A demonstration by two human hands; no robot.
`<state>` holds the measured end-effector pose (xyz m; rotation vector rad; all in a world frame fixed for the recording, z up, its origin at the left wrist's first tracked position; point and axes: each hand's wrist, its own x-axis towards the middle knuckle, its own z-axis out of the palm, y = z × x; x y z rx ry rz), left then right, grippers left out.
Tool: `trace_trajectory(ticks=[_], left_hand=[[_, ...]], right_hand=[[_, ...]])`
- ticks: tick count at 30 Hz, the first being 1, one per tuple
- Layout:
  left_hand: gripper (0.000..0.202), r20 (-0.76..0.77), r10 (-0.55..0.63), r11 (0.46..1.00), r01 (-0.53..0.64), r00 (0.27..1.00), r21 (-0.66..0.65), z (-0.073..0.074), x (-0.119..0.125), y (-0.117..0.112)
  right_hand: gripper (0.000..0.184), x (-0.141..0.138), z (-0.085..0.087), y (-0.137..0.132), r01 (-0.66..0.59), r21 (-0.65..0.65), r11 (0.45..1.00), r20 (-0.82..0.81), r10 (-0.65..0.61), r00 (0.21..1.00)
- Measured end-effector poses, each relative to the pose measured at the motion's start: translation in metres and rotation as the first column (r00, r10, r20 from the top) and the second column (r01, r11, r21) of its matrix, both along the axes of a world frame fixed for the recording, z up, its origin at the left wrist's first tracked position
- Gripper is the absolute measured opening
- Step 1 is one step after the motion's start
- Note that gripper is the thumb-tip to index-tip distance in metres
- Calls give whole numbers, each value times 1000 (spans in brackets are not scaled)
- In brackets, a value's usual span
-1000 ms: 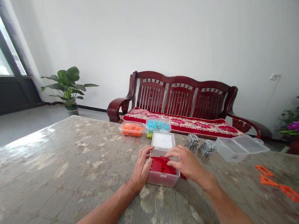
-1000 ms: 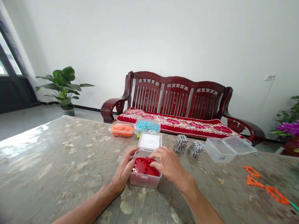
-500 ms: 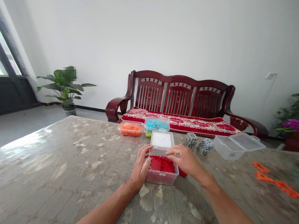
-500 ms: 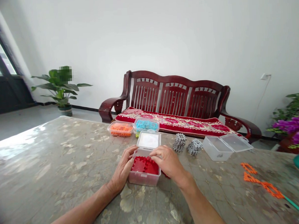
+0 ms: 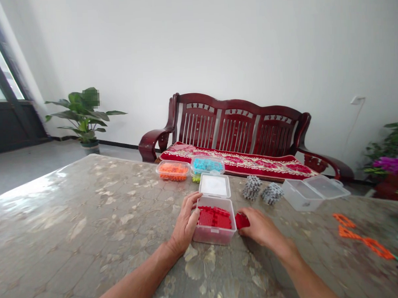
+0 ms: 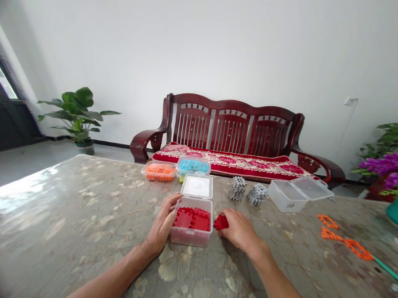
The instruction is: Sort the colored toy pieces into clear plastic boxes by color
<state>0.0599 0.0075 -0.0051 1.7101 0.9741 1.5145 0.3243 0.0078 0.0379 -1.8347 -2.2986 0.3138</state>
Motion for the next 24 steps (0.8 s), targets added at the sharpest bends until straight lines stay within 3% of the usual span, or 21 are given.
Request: trace_trajectory(ticks=[3,7,12,17,21,24], left_hand=[[39,13,3,1000,-3,1000,7,1,0,0],[42,53,-25,999,26,998,-23,2,1,-2],[46,123,-61,994,71,991,-82,3,3,-4],[47,129,-37,995,48,991,-84,2,2,-4],[47,115,-37,996,47,993,-78,-1,2,-3],[46,107,-37,997,44,994,-68,-2,2,-2]], right_hand=[[41,5,10,3,45,66,997,-49,-42,998],[47,-1,41,5,90,230,969,-204,-43,978],[45,-51,69,2,-125,285,950,-220,192,956],[41,-90,66,7,-290,266,919,-162,340,926],[12,-91,61,10,-340,239,909,-103,372,922],[17,-89,60,9,-380,210,901,-58,399,915]])
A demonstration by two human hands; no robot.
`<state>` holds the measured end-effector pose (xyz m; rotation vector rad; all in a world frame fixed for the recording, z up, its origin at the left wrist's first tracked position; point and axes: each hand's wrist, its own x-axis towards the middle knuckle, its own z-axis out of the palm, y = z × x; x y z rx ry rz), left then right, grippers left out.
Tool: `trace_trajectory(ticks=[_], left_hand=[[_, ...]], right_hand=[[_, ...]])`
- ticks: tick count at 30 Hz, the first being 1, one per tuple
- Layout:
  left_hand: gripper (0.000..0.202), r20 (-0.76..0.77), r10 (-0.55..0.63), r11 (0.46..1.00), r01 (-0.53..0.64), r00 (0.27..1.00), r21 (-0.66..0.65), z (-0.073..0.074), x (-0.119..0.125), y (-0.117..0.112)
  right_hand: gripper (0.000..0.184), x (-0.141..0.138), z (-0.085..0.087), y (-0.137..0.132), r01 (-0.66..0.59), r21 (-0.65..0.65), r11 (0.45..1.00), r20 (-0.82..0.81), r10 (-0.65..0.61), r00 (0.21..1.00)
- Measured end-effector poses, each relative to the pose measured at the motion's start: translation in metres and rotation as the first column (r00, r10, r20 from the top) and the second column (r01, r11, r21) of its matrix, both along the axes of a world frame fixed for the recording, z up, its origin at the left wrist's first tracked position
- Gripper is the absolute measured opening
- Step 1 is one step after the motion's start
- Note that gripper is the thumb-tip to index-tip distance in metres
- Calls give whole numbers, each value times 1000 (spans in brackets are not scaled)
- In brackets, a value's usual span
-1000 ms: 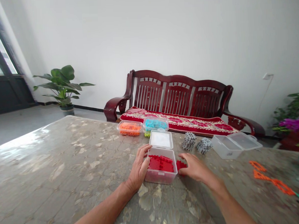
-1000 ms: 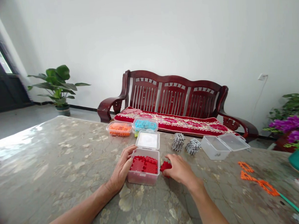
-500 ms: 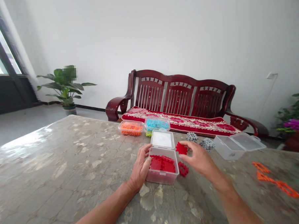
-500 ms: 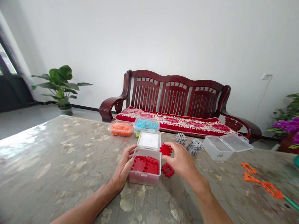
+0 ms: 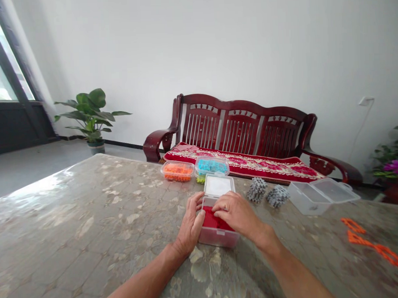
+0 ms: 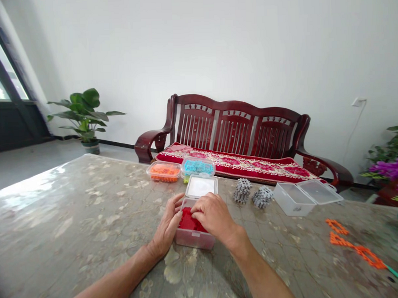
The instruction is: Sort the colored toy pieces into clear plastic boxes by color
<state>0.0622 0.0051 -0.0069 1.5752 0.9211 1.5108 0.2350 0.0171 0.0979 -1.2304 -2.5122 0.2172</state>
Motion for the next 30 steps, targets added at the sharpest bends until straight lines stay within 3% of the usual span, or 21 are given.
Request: trace_trajectory(ticks=[5,9,14,16,19,23,30], left_hand=[[44,1,9,999,-9,1000,31,2,0,0],[44,-22,15,999,-14,1000,39,1,0,0],[47,-2,-25,999,25,1000,23,-3,0,2],[48,8,-28,999,28,1000,15,-4,0,3],[48,16,-20,1000,20,1000,6,-4,0,3],[47,15,-17,1000,17,1000,4,-2,0,2],[48,25,-31,999,32,999,-16,0,0,0]], right_hand=[[25,-6,-1,-1,-31,3,1000,61,31,998],[24,2,-1,2,-21,-21,1000,-152,18,988],[23,51,-11,14,272,-108,956,-430,-292,854],[24,72,-23,17,353,-214,911,-393,-411,823],[35,92,-45,12,387,-300,872,-207,-455,866],[55,93,-65,-5,408,-200,891,15,-413,911],[44,84,-75,-12,417,-69,906,81,-412,908]])
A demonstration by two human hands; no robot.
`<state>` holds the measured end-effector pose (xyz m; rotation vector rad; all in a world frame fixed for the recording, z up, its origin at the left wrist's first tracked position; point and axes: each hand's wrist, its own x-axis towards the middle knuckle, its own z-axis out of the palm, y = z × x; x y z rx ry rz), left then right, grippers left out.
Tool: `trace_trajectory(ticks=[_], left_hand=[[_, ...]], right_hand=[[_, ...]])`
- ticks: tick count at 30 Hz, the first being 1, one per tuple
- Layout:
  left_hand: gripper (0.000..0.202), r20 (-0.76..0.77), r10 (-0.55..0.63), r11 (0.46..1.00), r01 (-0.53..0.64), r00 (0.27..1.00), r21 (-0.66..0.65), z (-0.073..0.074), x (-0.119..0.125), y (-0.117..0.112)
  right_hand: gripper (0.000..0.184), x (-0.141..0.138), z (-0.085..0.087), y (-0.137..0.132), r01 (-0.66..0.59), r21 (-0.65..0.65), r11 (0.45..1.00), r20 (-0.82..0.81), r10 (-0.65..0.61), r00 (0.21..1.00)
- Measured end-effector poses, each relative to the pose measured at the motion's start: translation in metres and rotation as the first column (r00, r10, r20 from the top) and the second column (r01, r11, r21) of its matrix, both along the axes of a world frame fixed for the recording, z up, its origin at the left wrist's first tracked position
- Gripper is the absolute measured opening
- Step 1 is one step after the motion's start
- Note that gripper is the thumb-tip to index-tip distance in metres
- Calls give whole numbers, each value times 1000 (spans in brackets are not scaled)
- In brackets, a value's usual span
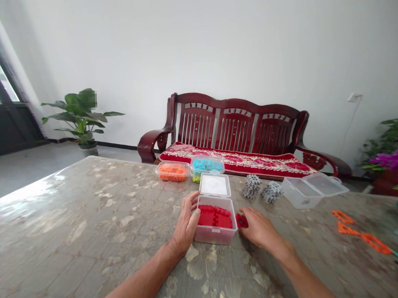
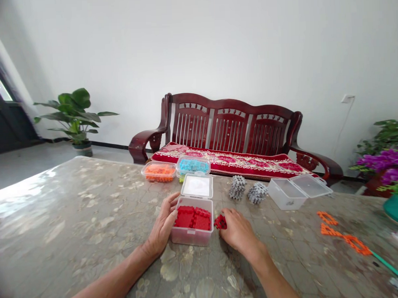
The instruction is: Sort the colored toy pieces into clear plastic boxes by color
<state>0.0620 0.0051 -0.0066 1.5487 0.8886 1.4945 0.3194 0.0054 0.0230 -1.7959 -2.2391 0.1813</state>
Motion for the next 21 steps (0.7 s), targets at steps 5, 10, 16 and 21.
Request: trace_trajectory(ticks=[5,10,16,21], left_hand=[[47,-12,9,1000,-9,1000,0,-1,-1,0],[47,-6,3,1000,-3,1000,13,-1,0,2],[48,32,4,1000,-4,999,-7,-1,1,1],[48,34,15,1000,-14,999,-20,0,1,1]], right_hand=[[48,5,16,6,79,20,997,-58,-78,995],[61,-3,60,5,99,134,986,-264,-61,963],[50,-54,82,-3,-276,183,944,-231,314,921],[22,-71,73,-5,-430,171,887,-150,454,878]])
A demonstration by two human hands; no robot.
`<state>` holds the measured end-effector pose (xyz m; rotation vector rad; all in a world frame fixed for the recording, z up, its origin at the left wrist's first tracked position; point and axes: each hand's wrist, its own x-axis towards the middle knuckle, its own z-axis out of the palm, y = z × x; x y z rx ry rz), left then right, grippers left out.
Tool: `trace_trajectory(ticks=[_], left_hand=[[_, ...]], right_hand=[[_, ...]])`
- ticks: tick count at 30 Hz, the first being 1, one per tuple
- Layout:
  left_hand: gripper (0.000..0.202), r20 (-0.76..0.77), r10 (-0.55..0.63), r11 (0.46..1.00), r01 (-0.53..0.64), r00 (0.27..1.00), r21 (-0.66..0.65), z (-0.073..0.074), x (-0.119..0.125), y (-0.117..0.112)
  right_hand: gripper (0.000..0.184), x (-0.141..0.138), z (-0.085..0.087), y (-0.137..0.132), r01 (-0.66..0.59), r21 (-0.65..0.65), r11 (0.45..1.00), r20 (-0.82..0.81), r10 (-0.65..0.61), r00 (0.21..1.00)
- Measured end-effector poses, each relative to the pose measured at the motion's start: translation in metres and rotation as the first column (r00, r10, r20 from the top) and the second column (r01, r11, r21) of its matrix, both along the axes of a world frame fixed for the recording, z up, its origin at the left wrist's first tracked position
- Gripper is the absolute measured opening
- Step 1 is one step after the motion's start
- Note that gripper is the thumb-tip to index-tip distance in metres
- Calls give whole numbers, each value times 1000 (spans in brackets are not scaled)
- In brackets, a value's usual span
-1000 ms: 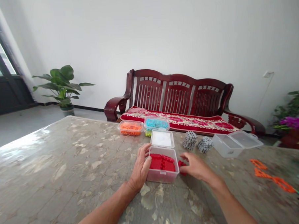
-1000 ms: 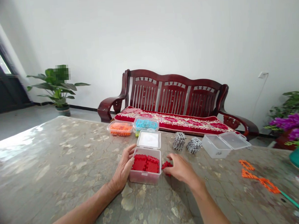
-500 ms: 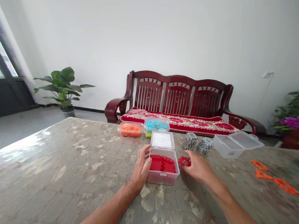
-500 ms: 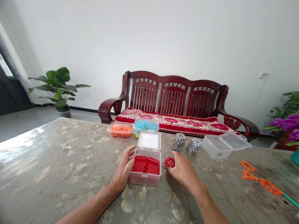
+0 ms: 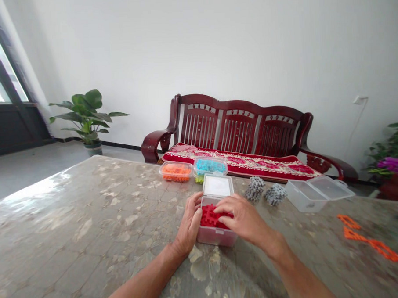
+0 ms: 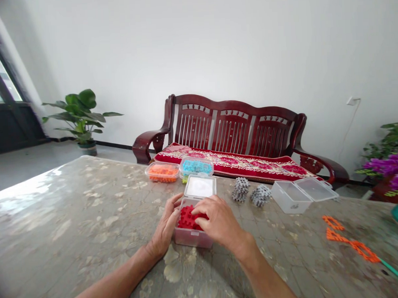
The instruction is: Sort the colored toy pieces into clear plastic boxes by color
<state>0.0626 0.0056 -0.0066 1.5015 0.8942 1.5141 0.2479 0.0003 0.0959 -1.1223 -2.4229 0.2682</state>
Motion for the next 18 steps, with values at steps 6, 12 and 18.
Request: trace_trajectory(ticks=[6,12,18], left_hand=[[45,-11,12,1000,-12,1000,5,2,1,0],[45,-12,-10,1000,10,1000,16,1,1,1],[45,1,-10,1000,10,1000,5,-1,0,1]], right_hand=[[16,-2,-1,-1,34,15,999,37,-34,999],[20,-7,-2,-4,21,35,999,48,-22,999],[20,7,-15,7,221,25,975,-246,-208,947]])
